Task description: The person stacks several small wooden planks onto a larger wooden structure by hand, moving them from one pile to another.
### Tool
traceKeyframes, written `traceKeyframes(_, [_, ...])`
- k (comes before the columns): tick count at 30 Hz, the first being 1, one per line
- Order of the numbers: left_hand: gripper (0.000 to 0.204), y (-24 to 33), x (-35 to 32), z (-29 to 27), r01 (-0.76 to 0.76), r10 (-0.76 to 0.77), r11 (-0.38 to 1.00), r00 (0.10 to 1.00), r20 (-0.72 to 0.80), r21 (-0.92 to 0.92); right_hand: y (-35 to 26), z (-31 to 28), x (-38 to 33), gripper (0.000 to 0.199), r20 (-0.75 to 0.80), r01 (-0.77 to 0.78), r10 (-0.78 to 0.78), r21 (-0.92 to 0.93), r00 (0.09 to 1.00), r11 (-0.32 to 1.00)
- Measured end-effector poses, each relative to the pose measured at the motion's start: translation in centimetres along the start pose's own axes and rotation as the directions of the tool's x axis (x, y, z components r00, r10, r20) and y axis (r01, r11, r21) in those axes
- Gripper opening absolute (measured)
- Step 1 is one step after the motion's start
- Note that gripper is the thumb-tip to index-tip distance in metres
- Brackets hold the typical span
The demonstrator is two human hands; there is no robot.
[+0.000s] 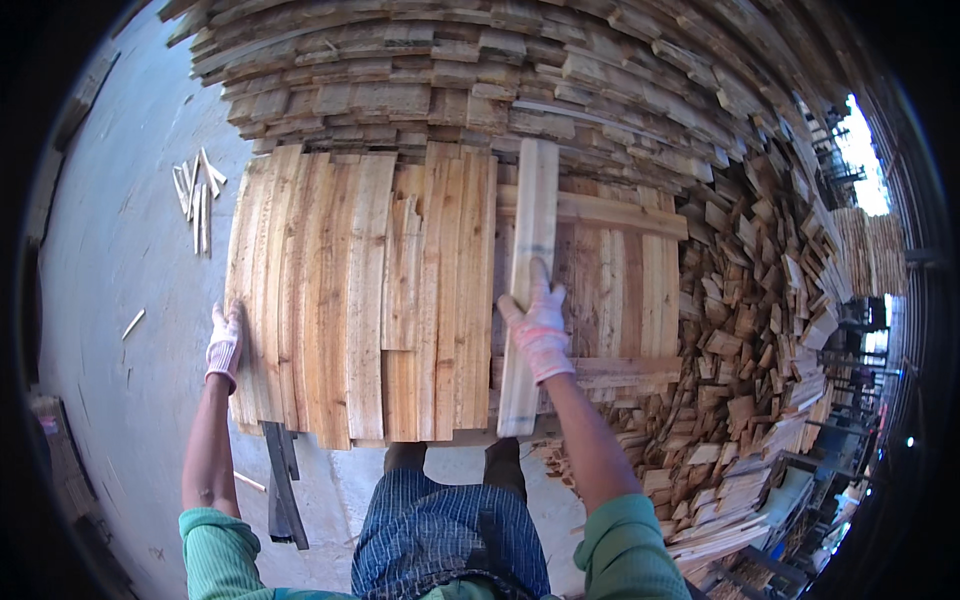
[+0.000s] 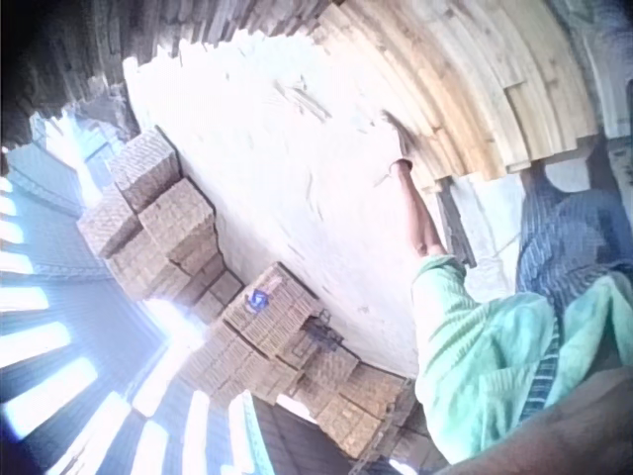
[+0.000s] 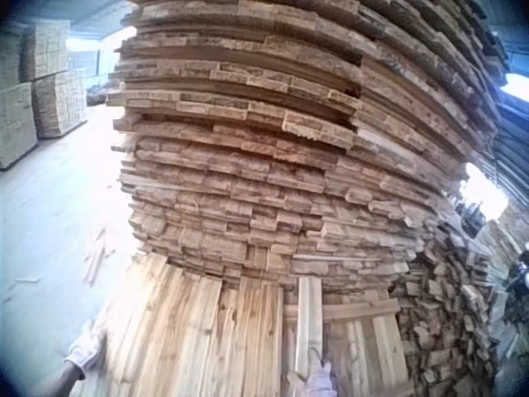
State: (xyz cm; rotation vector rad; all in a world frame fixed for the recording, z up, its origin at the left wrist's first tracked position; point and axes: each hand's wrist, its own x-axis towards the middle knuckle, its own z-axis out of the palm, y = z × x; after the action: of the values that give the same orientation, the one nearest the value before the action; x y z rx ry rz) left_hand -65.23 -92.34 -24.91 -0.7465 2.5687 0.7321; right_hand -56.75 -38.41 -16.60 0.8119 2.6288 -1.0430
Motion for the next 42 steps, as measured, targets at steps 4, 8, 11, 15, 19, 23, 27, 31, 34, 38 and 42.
traceKeyframes(4, [0.084, 2.2, 1.3, 1.7, -0.131, 0.131, 0.991, 0.991, 0.005, -0.007, 8.0, 3.5, 4.4, 0.073, -0.05, 0.084, -0.091, -0.131, 0.995, 0.988])
traceKeyframes(8, [0.07, -5.2, 4.6, -0.1, -0.234, 0.23, 0.962, 0.972, -0.043, -0.139, 1.6, 5.8, 4.0, 0.066, 0.059, 0.039, -0.037, -0.038, 0.998, 0.999])
traceKeyframes(11, [0.073, -0.5, 6.6, 1.3, -0.025, 0.047, 0.937, 0.997, 0.055, -0.348, 7.6, 5.8, 5.6, 0.064, -0.051, 0.06, -0.06, -0.006, 0.997, 0.998])
traceKeyframes(15, [0.073, 16.7, -2.9, 2.5, -0.319, 0.362, 0.729, 0.931, 0.054, 0.606, 6.1, -3.1, -1.0, 0.061, -0.038, 0.146, -0.146, 0.01, 0.989, 0.989])
traceKeyframes(19, [0.068, 19.9, -6.4, 10.8, -0.824, 0.824, 0.556, 0.53, 0.199, -0.111, 10.4, -9.7, -13.3, 0.054, 0.094, 0.147, -0.198, 0.39, 0.976, 0.909])
traceKeyframes(23, [0.049, 31.1, -32.9, 25.4, -0.977, 0.885, 0.184, 0.117, 0.45, -0.107, 25.4, -14.2, -27.3, 0.053, -0.118, -0.202, 0.243, 0.282, 0.963, 0.938])
traceKeyframes(27, [0.051, 44.8, -58.7, 32.9, -0.745, 0.825, 0.165, -0.255, 0.504, -0.646, 36.2, -25.5, -32.8, 0.048, -0.549, -0.212, 0.483, 0.485, 0.682, 0.849])
traceKeyframes(31, [0.064, 56.7, -79.0, 35.6, -0.813, 0.763, -0.418, -0.557, 0.328, -0.406, 45.6, -40.4, -32.1, 0.078, -0.427, -0.21, 0.789, 0.806, 0.442, 0.553])
traceKeyframes(34, [0.069, 59.3, -85.4, 41.1, -0.876, 0.692, -0.474, -0.431, 0.579, -0.085, 47.2, -46.0, -27.3, 0.107, -0.296, 0.031, 0.912, 0.953, 0.284, 0.3])
traceKeyframes(38, [0.073, 59.1, -88.1, 44.1, -0.909, 0.718, -0.417, -0.332, 0.612, -0.003, 52.2, -46.8, -22.8, 0.116, -0.298, -0.175, 0.944, 0.931, 0.143, 0.32])
traceKeyframes(42, [0.084, 57.9, -87.0, 42.4, -0.964, 0.656, -0.247, -0.243, 0.715, -0.101, 49.5, -45.6, -25.6, 0.116, -0.228, -0.187, 0.958, 0.947, 0.177, 0.26])
